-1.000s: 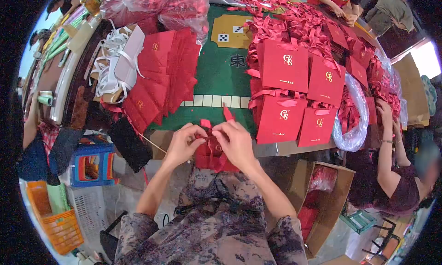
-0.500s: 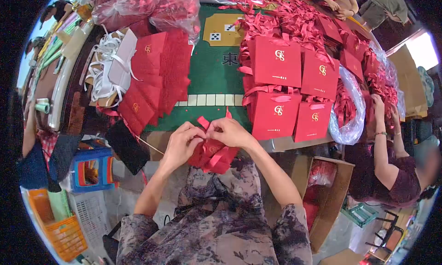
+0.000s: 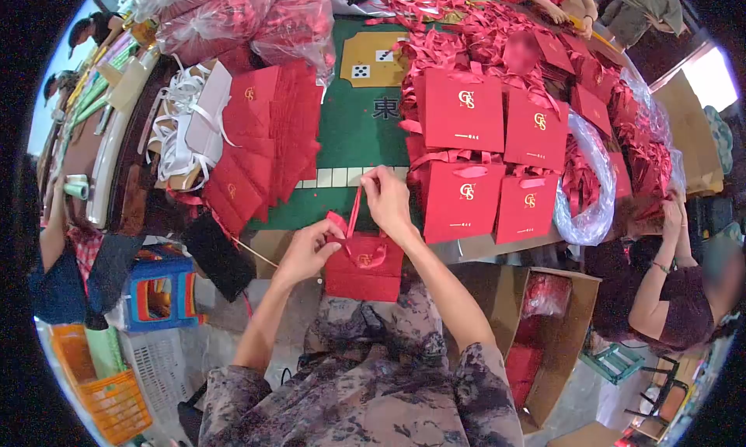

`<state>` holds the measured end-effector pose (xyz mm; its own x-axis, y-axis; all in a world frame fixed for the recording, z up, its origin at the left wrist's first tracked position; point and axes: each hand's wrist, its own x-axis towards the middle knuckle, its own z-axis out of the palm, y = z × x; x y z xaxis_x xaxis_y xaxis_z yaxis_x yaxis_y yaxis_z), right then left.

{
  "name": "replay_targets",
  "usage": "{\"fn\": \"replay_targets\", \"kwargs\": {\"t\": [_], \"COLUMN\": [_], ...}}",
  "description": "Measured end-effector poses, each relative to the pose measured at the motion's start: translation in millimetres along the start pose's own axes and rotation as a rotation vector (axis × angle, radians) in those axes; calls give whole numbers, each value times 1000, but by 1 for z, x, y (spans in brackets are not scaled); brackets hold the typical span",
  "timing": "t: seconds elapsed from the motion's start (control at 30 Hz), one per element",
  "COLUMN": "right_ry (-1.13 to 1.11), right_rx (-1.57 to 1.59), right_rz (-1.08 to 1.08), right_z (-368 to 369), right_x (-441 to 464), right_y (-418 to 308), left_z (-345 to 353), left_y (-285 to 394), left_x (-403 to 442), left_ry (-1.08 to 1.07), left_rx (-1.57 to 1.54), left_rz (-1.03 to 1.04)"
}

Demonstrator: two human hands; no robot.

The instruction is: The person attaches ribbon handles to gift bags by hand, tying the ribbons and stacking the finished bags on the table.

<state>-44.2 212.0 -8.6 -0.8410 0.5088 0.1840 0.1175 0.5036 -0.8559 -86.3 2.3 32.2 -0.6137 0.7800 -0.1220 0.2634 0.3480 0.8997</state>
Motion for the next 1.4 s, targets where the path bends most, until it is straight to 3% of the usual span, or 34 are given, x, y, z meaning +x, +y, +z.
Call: {"fn": "replay_targets", "kwargs": {"t": [0.1, 0.23, 0.4, 0.5, 0.7, 0.9, 0.97, 1.1, 1.17, 1.3, 1.37, 1.4], "right_ry": [-12, -15, 160, 13, 11, -86, -91, -24, -21, -35, -75, -89], "right_rx": [58, -122, -380, -516, -540, -407, -223, -219, -206, -277, -30, 116], "right_rz": [58, -18, -111, 22, 40, 64, 40, -24, 89, 17, 164, 280], "right_z": [-2, -11, -20, -25, -13, -11, -12, -12, -17, -16, -18, -31], "right_x": [2, -3, -7, -12, -10, -2, -2, 0, 3, 10, 11, 9], "right_y": [-4, -14, -23, -18, -14, 3, 9, 10, -1, 11, 19, -11], "left_z": [1, 8, 7, 5, 12, 29, 33, 46, 48, 48, 42, 37], "left_y": [-11, -18, -26, -29, -26, -15, -10, -7, -5, -13, -18, -20], "left_x": [-3, 1, 11, 16, 29, 55, 63, 81, 84, 85, 83, 82], "left_ry": [51, 135, 381, 409, 333, 257, 242, 289, 269, 267, 283, 303], "left_rx": [22, -118, 312, 483, 238, 213, 245, 452, 344, 336, 273, 163], "left_rz": [-23, -47, 51, -1, -58, -59, -18, 74, 89, 73, 57, 64]}}
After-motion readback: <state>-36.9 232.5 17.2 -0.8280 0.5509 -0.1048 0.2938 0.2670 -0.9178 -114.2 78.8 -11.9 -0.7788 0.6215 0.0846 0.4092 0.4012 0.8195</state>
